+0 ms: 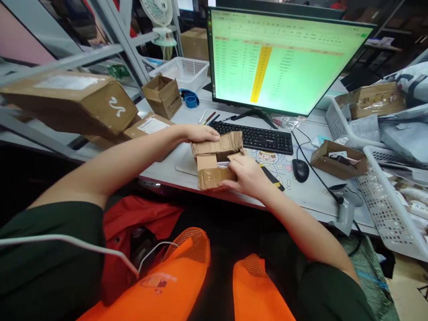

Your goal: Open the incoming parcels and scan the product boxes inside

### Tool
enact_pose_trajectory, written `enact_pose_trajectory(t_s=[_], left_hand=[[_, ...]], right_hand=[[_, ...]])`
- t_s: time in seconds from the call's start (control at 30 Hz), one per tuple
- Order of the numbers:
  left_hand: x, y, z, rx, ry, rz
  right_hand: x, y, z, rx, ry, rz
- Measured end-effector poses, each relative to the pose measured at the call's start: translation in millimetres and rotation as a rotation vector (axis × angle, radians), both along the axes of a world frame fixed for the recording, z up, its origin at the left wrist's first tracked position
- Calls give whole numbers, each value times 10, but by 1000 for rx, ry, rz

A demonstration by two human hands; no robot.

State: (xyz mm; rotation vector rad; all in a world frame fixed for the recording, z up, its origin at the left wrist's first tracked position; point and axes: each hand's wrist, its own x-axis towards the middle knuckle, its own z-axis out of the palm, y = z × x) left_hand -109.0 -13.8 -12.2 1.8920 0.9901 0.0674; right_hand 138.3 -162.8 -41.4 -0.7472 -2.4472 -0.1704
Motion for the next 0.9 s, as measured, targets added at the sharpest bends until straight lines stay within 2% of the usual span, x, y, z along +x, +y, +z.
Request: enact_pose_trajectory(t_s=[0.07, 0.13, 0.17, 0.23, 0.3, 0.37, 0.43, 0.5, 0.57, 0.67, 0.77, 0.9], left_hand=[[2, -43, -162, -138, -42, 5], [31, -33, -204, -127, 0, -39], [50, -17, -175, -46, 50, -71], [78, -4, -50, 254, 125, -112], [80, -77, 85, 628, 70, -128], [48, -265, 148, 899, -56, -201], [-8, -526, 112, 1011, -75, -330], [-69, -781, 6, 1038, 18, -373], [-120, -964, -123, 1017, 81, -280], [-162, -1074, -291, 890, 9, -68], [-174, -1078, -425, 793, -128, 77], [-164, -1075, -604, 879, -371, 212]], right_hand=[[43, -168, -145, 109, 143, 11], [43, -292, -252, 204, 213, -12], [29, -317, -274, 233, 219, -25], [-5, -283, -250, 252, 194, -51], [-28, -157, -159, 199, 115, -65], [-39, 12, -48, 103, 5, -64], [-57, 174, 42, 2, -90, -77], [-98, 305, 89, -76, -137, -91], [-152, 394, 86, -100, -118, -75], [-205, 446, 4, -17, 32, -62], [-209, 420, -134, 190, 235, -92], [-226, 333, -340, 503, 508, -145]])
